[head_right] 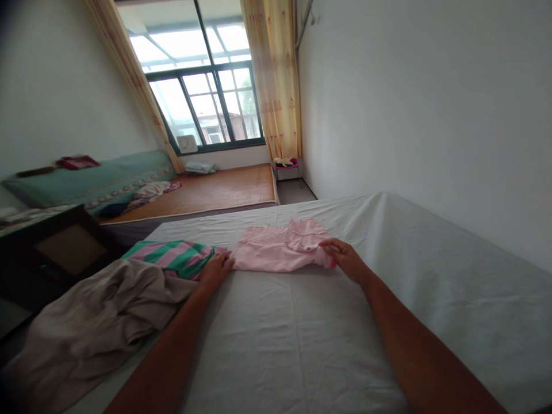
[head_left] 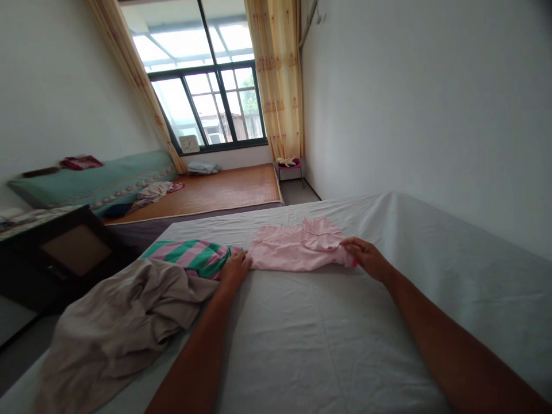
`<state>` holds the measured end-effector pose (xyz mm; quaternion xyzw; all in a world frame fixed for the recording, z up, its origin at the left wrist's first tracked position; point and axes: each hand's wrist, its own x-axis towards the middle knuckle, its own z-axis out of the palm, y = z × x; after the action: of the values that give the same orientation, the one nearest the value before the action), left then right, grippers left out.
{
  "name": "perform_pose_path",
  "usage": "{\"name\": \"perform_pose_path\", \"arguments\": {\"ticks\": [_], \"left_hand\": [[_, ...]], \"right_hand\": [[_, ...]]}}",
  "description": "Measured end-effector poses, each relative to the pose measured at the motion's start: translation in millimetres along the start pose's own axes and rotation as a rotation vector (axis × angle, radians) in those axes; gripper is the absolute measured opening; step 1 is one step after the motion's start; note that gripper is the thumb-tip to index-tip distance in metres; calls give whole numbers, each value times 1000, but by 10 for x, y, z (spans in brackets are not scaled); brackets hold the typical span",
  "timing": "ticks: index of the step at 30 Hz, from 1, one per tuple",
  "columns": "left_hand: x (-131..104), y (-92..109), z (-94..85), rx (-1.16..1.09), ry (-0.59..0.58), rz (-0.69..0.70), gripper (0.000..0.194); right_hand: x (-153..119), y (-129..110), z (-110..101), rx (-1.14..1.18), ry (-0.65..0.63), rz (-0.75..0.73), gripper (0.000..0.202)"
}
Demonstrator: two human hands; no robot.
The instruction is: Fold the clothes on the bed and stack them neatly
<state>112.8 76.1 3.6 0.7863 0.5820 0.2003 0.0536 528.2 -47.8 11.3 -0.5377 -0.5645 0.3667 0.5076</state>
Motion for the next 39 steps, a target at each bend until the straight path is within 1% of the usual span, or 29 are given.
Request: {"name": "perform_pose_path", "arguments": {"ticks": [1, 3, 4, 5, 6, 7, 11, 13, 16, 17, 18, 21, 22, 23, 24, 25, 27, 28, 29, 30, 31, 33, 34, 36, 39], "left_hand": [[-16, 21, -8, 17, -15, -7, 39], [-44, 54, -22, 40, -46, -16, 36], [-56, 66, -28, 46, -53, -16, 34], [-67, 76, -35, 50, -53, -16, 33], [-75, 86, -41, 48, -49, -18, 32], [-80, 96, -47, 43, -46, -25, 32], [-73, 140, -86, 13, -60, -48, 26], [-56, 138, -132, 0, -66, -46, 21], [-56, 71, -258, -91, -52, -23, 14], [-70, 32, -313, -153, -76, 7, 13], [-92, -11, -369, -223, -141, 47, 13], [-174, -130, -508, -391, -485, 154, 19], [-194, -155, -531, -410, -558, 160, 22], [-203, -166, -538, -408, -575, 155, 24], [-201, -164, -527, -384, -530, 142, 27], [-189, -147, -496, -344, -438, 124, 28], [-144, -71, -386, -241, -224, 92, 28], [-119, -17, -313, -195, -138, 93, 27], [-98, 42, -236, -156, -78, 113, 27], [-82, 104, -161, -128, -50, 155, 29], [-74, 162, -93, -106, -56, 213, 32], [-77, 254, 0, -62, -110, 310, 35], [-83, 283, 22, -40, -136, 329, 34], [-96, 301, 15, 10, -152, 299, 31], [-94, 239, -79, 43, -143, 251, 23]], "right_hand": [[-12, 11, -41, 43, -39, 55, 45], [-45, 14, -142, 62, -199, 161, 45], [-62, 7, -187, 44, -282, 196, 45], [-77, -2, -219, 20, -337, 214, 44], [-89, -12, -237, -1, -359, 220, 44], [-95, -20, -238, -14, -352, 219, 44], [-78, -30, -159, -52, -231, 208, 45], [-63, -36, -151, -66, -184, 191, 46], [-78, -75, -254, -33, -146, 153, 46], [-98, -92, -311, -23, -162, 148, 44], [-122, -107, -373, -29, -206, 154, 43], [-186, -103, -534, -139, -426, 243, 42], [-191, -81, -565, -187, -464, 279, 43], [-184, -50, -582, -234, -445, 303, 43], [-165, -14, -583, -288, -370, 307, 43], [-135, 24, -567, -351, -258, 286, 44], [-61, 94, -488, -487, -13, 179, 41], [-24, 123, -426, -539, 81, 112, 38], [9, 149, -352, -573, 132, 49, 35], [37, 171, -271, -591, 144, -2, 34], [59, 192, -186, -607, 138, -34, 34], [87, 229, -30, -675, 103, -56, 41], [95, 244, 30, -723, 87, -54, 45], [100, 258, 101, -796, 70, -36, 48], [88, 244, 99, -783, 24, -16, 42]]}}
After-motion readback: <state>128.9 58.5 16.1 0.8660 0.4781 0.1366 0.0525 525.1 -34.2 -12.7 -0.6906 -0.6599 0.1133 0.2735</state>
